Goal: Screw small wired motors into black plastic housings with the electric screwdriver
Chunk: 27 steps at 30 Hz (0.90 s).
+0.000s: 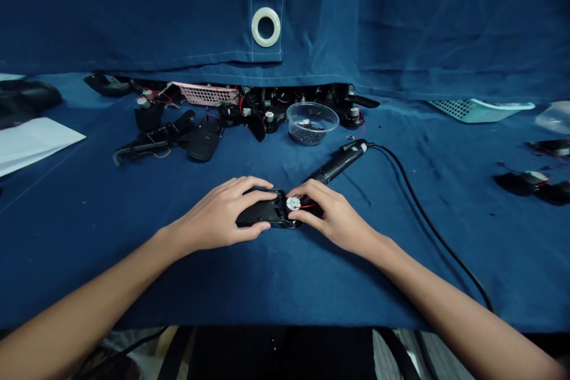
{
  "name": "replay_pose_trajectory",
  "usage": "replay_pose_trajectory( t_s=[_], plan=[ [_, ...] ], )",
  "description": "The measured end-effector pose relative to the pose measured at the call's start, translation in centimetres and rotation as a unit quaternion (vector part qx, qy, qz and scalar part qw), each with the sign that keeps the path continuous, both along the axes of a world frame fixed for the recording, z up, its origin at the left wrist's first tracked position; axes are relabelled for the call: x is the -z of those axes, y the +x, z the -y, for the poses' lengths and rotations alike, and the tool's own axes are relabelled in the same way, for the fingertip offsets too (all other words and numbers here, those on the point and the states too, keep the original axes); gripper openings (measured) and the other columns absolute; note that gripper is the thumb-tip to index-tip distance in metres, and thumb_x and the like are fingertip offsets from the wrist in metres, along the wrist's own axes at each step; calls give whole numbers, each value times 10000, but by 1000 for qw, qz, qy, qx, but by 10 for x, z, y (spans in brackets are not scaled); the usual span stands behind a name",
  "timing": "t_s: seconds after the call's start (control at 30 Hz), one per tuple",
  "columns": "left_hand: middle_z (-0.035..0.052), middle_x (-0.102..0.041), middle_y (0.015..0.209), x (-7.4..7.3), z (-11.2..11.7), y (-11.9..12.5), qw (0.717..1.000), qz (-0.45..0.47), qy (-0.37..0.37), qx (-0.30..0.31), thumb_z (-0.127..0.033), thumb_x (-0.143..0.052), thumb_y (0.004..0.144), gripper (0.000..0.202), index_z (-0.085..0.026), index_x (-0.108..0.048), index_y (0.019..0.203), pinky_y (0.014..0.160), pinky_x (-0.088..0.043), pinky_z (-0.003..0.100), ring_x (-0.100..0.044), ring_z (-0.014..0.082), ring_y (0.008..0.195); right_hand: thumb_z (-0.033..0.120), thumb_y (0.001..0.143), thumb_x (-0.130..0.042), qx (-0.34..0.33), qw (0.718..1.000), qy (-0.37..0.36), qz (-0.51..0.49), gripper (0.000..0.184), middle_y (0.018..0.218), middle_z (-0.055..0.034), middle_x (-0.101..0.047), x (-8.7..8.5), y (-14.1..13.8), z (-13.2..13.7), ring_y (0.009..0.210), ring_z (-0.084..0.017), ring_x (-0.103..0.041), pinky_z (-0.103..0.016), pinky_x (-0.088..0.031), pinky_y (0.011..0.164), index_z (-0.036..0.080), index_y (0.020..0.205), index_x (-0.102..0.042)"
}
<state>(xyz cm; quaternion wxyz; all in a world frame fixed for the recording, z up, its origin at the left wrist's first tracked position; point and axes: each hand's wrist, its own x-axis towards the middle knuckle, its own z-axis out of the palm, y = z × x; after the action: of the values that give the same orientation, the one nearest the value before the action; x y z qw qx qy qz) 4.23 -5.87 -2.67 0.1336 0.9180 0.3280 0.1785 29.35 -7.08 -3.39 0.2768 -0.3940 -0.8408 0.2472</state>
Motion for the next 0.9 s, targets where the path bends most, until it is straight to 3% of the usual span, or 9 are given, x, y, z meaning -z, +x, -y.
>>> replay_pose_trajectory(
  t_s=[0.47, 0.7, 0.9],
  plan=[
    [46, -536, 1291, -1, -1, 1, 999, 12, 37, 11, -361, -580, 867, 297, -252, -610, 1141, 994, -396, 396, -514, 222, 1125, 327, 894, -591, 12, 1000, 8, -4, 216, 1044, -50, -611, 1, 0, -1, 972, -192, -586, -352, -482, 882, 225, 1082, -568],
    [22, -536, 1319, -1, -1, 1, 999, 15, 40, 20, -374, -572, 891, 285, -283, -628, 1155, 1005, -388, 394, -521, 210, 1133, 323, 893, -595, 14, 1000, 9, 4, 220, 1046, -46, -610, 0, 0, 0, 977, -186, -582, -349, -481, 884, 224, 1088, -567],
    [26, -611, 1222, 1, -4, 2, 998, 30, 40, 35, -374, -584, 892, 310, -276, -629, 1182, 979, -413, 381, -520, 208, 1122, 322, 894, -592, 12, 1000, 4, 2, 204, 1041, -50, -612, 0, 0, -1, 983, -193, -584, -358, -482, 889, 222, 1071, -572]
  ],
)
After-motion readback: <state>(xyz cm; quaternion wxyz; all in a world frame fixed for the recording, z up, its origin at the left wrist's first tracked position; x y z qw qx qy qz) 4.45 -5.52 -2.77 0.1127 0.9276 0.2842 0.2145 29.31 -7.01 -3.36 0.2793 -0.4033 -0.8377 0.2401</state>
